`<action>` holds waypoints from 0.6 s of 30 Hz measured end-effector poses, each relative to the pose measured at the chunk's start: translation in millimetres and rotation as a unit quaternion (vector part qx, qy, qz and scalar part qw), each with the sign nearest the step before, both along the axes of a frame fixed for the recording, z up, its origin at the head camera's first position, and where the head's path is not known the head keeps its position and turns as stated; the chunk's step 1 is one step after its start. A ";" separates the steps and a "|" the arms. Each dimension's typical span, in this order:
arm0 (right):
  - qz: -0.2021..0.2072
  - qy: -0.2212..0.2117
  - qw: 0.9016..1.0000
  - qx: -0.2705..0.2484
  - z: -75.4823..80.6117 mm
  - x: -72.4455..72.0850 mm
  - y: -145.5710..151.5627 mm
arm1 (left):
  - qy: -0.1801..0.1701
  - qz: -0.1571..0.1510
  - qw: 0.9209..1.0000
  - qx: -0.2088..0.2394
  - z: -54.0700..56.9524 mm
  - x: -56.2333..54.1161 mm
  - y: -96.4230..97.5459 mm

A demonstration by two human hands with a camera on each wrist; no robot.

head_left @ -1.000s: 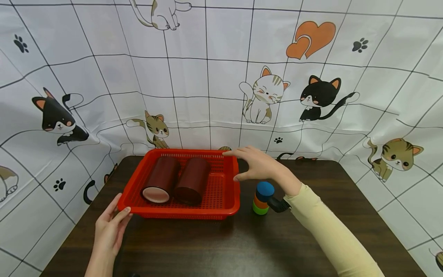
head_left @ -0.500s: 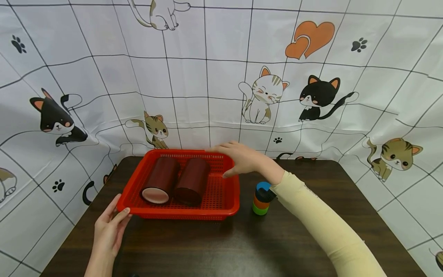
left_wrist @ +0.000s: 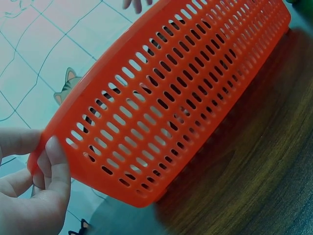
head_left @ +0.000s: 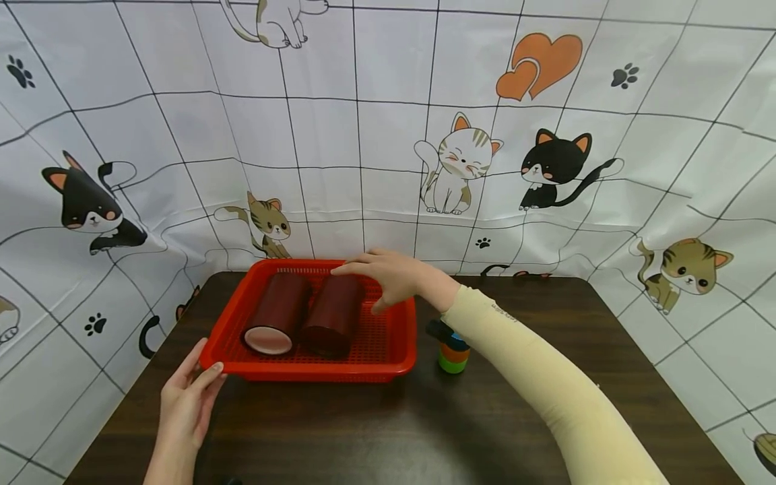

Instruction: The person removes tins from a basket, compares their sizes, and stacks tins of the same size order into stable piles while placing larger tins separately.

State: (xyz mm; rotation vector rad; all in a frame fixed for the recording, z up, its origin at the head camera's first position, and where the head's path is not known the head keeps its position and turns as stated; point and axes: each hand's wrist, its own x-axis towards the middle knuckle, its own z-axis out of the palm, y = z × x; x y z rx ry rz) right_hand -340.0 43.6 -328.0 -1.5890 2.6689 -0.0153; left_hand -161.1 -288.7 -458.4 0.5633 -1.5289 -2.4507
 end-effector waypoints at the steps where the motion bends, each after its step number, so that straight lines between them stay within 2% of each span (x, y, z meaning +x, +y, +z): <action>1: 0.001 -0.001 1.000 0.000 -1.0 -1.6 -2.9 | 0.000 0.002 1.000 0.000 0.4 0.4 -0.1; 6: 0.002 -0.001 1.000 0.015 -4.4 -7.9 -15.7 | -0.011 0.007 1.000 0.004 1.5 1.4 0.0; 11: 0.007 -0.019 0.999 0.027 -10.1 -8.2 -28.1 | -0.009 -0.001 1.000 -0.004 0.3 2.0 -1.4; 18: 0.044 -0.026 0.997 0.050 -23.2 -3.6 -47.9 | -0.008 -0.001 1.000 -0.010 1.8 1.7 -0.5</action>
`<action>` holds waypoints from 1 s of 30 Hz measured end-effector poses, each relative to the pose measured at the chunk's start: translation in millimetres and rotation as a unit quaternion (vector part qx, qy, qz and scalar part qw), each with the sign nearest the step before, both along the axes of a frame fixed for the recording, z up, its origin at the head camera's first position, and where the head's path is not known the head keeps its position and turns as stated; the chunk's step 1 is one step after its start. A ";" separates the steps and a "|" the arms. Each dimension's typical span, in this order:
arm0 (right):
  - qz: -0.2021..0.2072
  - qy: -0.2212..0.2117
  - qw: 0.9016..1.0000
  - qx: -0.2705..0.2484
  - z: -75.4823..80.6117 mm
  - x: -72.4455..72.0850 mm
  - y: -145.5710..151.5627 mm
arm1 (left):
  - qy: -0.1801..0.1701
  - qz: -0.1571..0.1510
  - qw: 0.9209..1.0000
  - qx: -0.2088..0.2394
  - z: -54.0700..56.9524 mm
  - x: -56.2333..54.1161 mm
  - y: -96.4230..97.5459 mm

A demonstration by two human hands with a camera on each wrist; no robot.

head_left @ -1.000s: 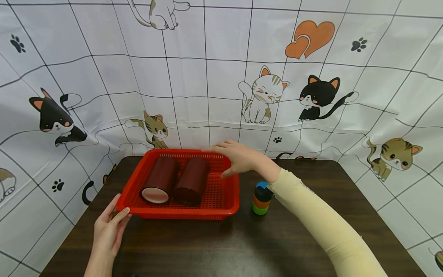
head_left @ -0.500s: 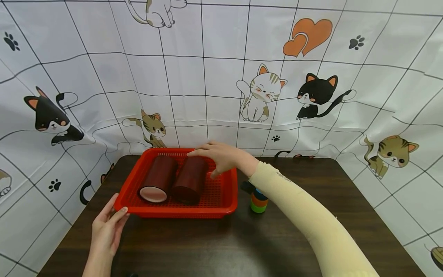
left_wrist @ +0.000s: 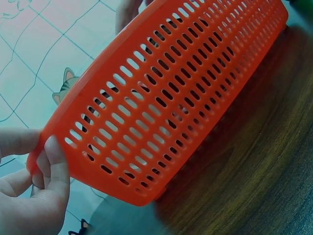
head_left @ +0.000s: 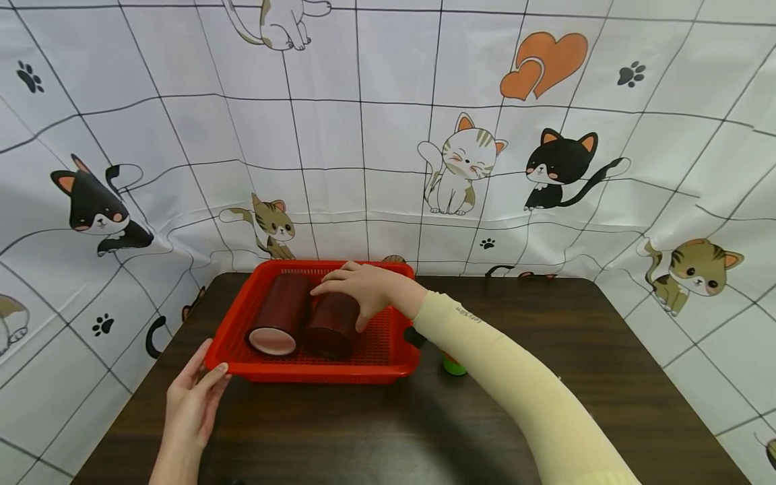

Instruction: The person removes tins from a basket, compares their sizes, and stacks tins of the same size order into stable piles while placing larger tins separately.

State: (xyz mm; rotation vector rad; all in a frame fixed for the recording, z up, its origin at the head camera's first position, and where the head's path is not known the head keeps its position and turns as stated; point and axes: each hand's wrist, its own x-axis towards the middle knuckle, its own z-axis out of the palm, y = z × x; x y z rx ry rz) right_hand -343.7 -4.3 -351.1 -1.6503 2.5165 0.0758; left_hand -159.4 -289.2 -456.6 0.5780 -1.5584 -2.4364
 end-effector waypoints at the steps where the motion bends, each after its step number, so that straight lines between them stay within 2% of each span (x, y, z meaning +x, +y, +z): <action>1: 0.005 0.000 1.000 0.004 -1.4 1.1 -2.5 | -0.001 0.000 1.000 -0.001 0.2 -0.2 0.4; 8: 0.012 0.013 0.999 0.034 -8.7 8.8 -16.2 | -0.008 0.002 1.000 0.000 1.1 -1.2 0.9; 15: 0.004 0.060 0.994 0.088 -18.5 12.1 -23.2 | -0.011 0.002 1.000 0.002 0.9 -0.6 -0.3; 23: 0.025 0.113 0.987 0.115 -34.0 14.2 -29.1 | 0.003 -0.001 1.000 -0.008 -0.5 0.7 -1.0; 30: 0.015 0.100 0.986 0.130 -40.4 16.6 -35.5 | -0.002 -0.003 1.000 -0.023 1.0 1.5 -0.4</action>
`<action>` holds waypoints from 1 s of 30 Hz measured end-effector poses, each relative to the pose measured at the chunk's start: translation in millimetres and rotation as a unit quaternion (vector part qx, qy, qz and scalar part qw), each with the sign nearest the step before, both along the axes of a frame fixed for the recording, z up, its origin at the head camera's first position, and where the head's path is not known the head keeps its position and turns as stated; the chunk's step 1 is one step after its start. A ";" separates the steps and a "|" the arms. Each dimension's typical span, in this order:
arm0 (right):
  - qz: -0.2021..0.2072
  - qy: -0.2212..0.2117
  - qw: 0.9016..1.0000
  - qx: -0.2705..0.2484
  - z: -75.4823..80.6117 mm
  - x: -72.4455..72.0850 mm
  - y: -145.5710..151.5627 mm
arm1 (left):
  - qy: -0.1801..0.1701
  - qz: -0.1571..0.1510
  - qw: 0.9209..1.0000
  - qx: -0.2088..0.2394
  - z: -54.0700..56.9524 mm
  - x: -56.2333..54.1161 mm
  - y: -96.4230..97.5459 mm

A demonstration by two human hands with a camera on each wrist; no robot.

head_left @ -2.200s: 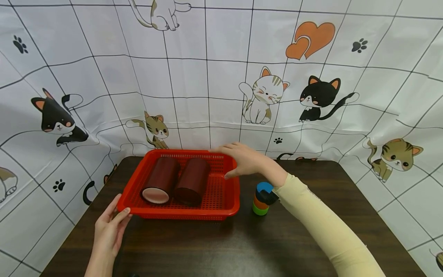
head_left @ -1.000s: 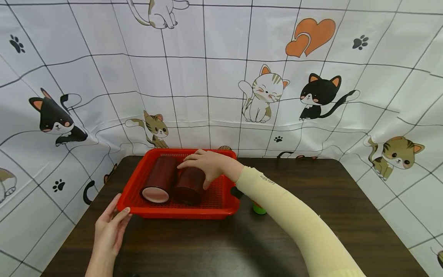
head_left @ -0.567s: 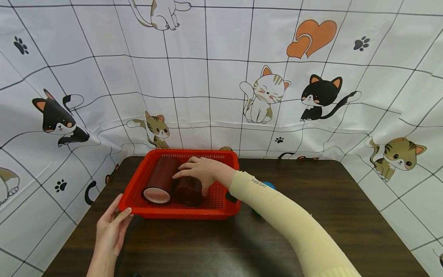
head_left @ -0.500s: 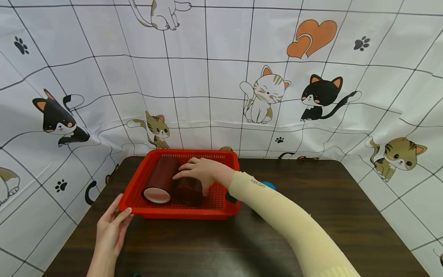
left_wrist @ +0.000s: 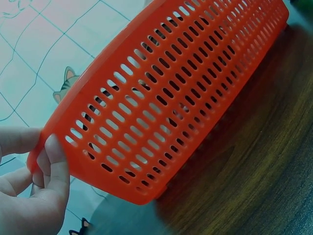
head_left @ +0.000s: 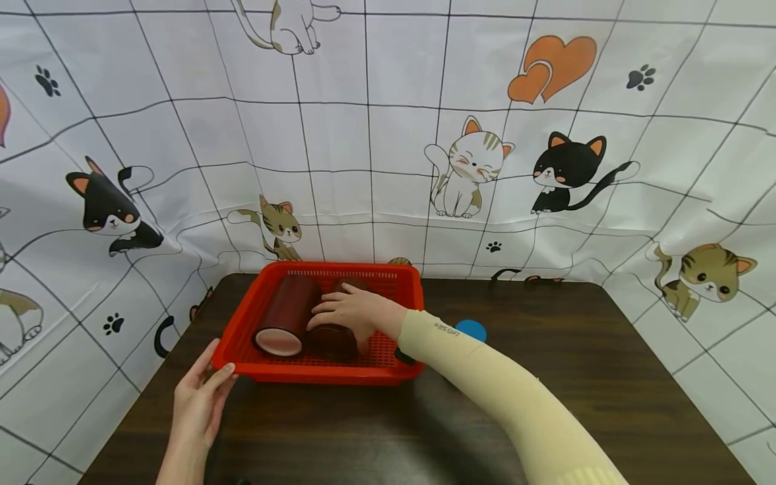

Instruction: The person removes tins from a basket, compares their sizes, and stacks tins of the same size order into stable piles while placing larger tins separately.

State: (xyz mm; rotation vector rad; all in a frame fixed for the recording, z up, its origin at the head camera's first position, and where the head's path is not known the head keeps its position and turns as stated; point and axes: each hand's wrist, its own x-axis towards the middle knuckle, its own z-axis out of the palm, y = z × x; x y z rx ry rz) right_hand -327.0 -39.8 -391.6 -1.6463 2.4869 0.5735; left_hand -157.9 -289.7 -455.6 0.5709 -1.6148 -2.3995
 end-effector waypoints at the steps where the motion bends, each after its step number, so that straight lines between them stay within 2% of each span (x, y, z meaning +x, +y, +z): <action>1: 0.000 -0.002 1.000 0.001 -0.5 0.2 -0.6 | -0.002 0.000 1.000 -0.001 0.3 -0.2 0.2; 7: 0.018 0.005 1.000 0.001 -3.9 1.7 -3.1 | -0.013 0.005 1.000 -0.005 1.7 -0.8 1.4; 15: 0.028 0.059 0.998 0.024 -7.0 4.4 -6.9 | -0.009 0.005 1.000 -0.005 1.3 -0.9 1.2; 20: 0.028 0.071 0.996 0.035 -5.7 5.7 -8.4 | 0.000 0.003 1.000 -0.005 0.4 -1.0 0.8; 24: 0.025 0.052 0.997 0.044 -5.1 4.9 -11.3 | 0.003 0.001 1.000 -0.005 1.1 -0.9 0.7; 30: 0.003 -0.006 1.000 0.030 -5.6 2.6 -9.9 | -0.003 0.002 1.000 0.002 0.7 1.1 0.6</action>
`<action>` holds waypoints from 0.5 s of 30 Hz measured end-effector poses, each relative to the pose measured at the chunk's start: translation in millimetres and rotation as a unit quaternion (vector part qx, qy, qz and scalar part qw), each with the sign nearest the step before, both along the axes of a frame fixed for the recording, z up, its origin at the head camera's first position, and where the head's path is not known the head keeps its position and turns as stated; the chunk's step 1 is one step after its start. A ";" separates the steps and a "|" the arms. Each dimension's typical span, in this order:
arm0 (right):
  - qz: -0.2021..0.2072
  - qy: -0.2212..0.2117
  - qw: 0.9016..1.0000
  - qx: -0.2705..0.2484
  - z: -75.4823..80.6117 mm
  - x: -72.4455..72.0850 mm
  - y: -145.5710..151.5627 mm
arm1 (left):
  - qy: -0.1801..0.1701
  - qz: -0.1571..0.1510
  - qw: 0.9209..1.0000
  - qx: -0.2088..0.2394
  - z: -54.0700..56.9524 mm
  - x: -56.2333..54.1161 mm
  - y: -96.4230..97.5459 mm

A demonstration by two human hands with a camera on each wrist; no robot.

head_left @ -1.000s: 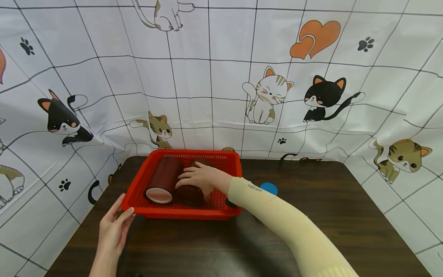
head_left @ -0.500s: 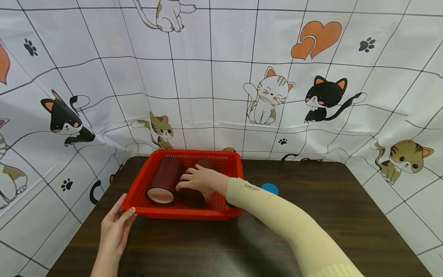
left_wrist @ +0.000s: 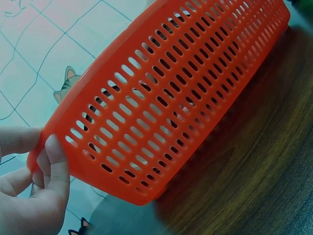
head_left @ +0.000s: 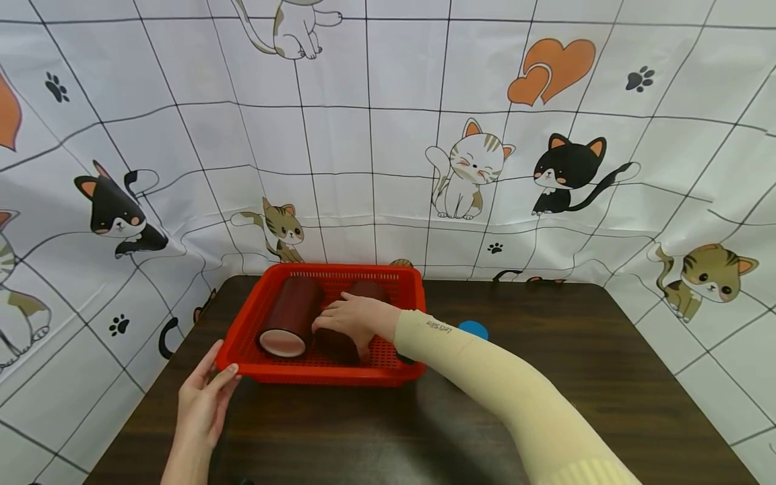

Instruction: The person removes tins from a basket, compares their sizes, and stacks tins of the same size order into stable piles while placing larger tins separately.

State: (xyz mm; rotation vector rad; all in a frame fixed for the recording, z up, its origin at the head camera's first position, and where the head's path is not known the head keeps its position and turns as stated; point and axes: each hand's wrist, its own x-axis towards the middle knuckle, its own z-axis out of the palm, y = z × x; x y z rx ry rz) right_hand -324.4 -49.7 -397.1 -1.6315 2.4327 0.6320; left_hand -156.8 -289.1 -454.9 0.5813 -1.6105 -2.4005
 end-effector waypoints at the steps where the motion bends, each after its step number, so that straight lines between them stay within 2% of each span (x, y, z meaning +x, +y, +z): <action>1: -0.007 -0.008 1.000 -0.008 0.2 -0.4 1.5 | 0.001 -0.001 1.000 0.002 -0.4 0.1 0.1; 6: -0.043 -0.055 0.995 -0.070 6.2 -4.8 8.8 | 0.001 -0.004 1.000 0.003 -1.2 -0.7 0.9; 11: -0.072 -0.120 0.980 -0.141 17.0 -8.8 15.0 | 0.003 -0.003 1.000 0.000 -1.1 -1.3 0.3; 15: -0.084 -0.152 0.972 -0.157 24.0 -7.9 18.7 | -0.002 0.000 1.000 0.003 -0.3 -1.6 0.3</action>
